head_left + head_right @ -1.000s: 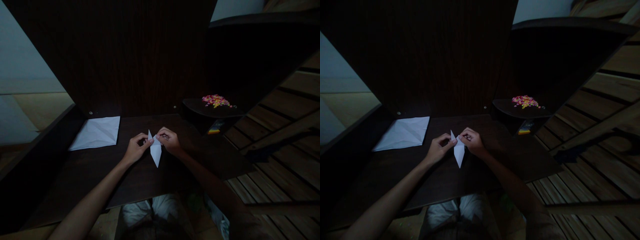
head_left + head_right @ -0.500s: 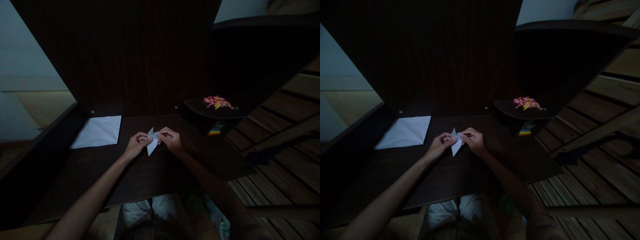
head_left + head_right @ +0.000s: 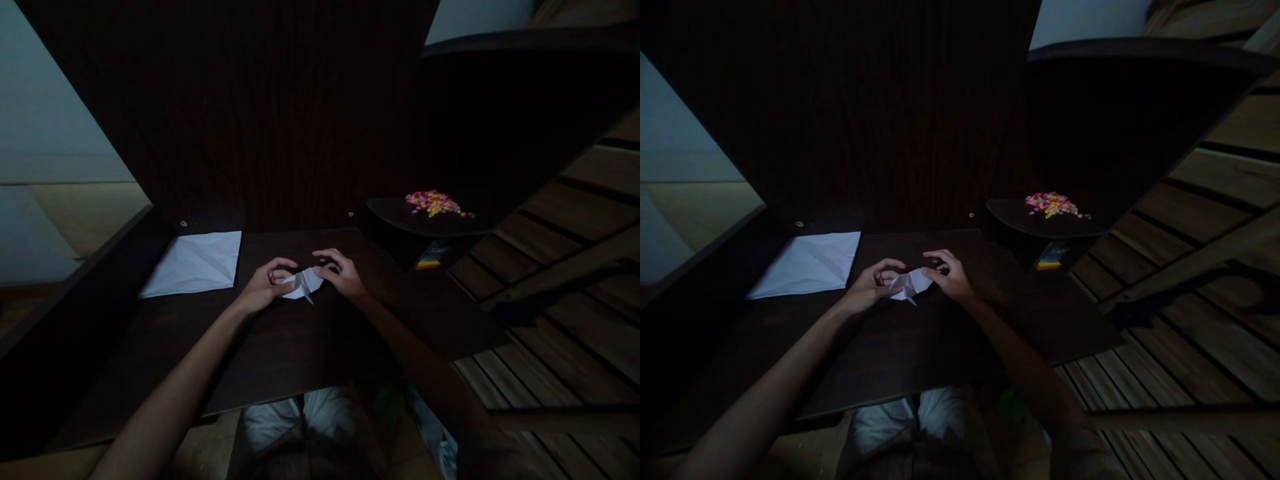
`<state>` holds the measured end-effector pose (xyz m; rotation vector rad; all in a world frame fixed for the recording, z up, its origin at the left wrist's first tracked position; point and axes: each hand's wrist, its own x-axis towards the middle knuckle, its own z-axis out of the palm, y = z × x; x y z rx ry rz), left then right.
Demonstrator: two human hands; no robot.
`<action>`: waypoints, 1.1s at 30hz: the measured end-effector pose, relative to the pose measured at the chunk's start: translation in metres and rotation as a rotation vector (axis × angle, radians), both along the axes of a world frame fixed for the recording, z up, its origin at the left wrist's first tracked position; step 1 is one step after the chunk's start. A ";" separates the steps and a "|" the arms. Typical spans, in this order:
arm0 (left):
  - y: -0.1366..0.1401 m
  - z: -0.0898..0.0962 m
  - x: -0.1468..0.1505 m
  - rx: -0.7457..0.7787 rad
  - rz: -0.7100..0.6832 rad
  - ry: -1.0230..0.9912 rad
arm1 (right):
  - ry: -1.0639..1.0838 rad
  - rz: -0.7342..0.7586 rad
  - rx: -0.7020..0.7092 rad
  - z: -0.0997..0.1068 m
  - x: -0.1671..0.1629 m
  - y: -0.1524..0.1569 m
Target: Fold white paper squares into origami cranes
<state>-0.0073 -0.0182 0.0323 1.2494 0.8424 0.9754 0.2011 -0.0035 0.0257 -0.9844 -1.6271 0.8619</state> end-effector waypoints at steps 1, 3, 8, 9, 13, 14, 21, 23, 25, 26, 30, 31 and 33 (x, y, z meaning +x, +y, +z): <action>0.001 0.000 -0.003 -0.005 -0.033 0.032 | -0.022 0.077 -0.071 0.000 0.001 0.000; 0.003 0.000 -0.008 -0.013 -0.053 0.074 | -0.058 0.200 -0.185 -0.001 0.000 -0.001; 0.006 -0.005 -0.011 -0.034 -0.048 0.154 | -0.061 0.234 -0.328 -0.005 -0.005 -0.003; 0.006 -0.006 -0.010 -0.032 -0.052 0.174 | -0.060 0.246 -0.376 -0.006 -0.005 -0.003; 0.005 -0.004 -0.007 -0.029 -0.088 0.251 | -0.110 0.381 -0.581 -0.006 -0.002 -0.003; 0.004 -0.004 -0.006 -0.034 -0.102 0.261 | -0.135 0.430 -0.609 -0.004 -0.001 -0.004; 0.001 -0.003 -0.006 -0.047 -0.318 0.334 | -0.169 0.601 -0.676 0.005 0.002 -0.011; -0.001 -0.004 -0.006 -0.057 -0.390 0.360 | -0.157 0.627 -0.678 0.004 0.002 -0.010; -0.002 -0.005 -0.007 -0.068 -0.446 0.379 | -0.158 0.659 -0.687 0.002 0.003 -0.010; -0.003 -0.005 -0.007 -0.073 -0.469 0.382 | -0.166 0.676 -0.694 0.000 0.003 -0.010; -0.005 -0.007 -0.007 -0.085 -0.545 0.380 | -0.241 0.721 -0.699 -0.002 0.003 -0.009; -0.005 -0.007 -0.007 -0.081 -0.552 0.379 | -0.261 0.720 -0.684 -0.003 0.003 -0.009; -0.004 -0.007 -0.007 -0.062 -0.546 0.373 | -0.276 0.713 -0.646 -0.003 0.004 -0.008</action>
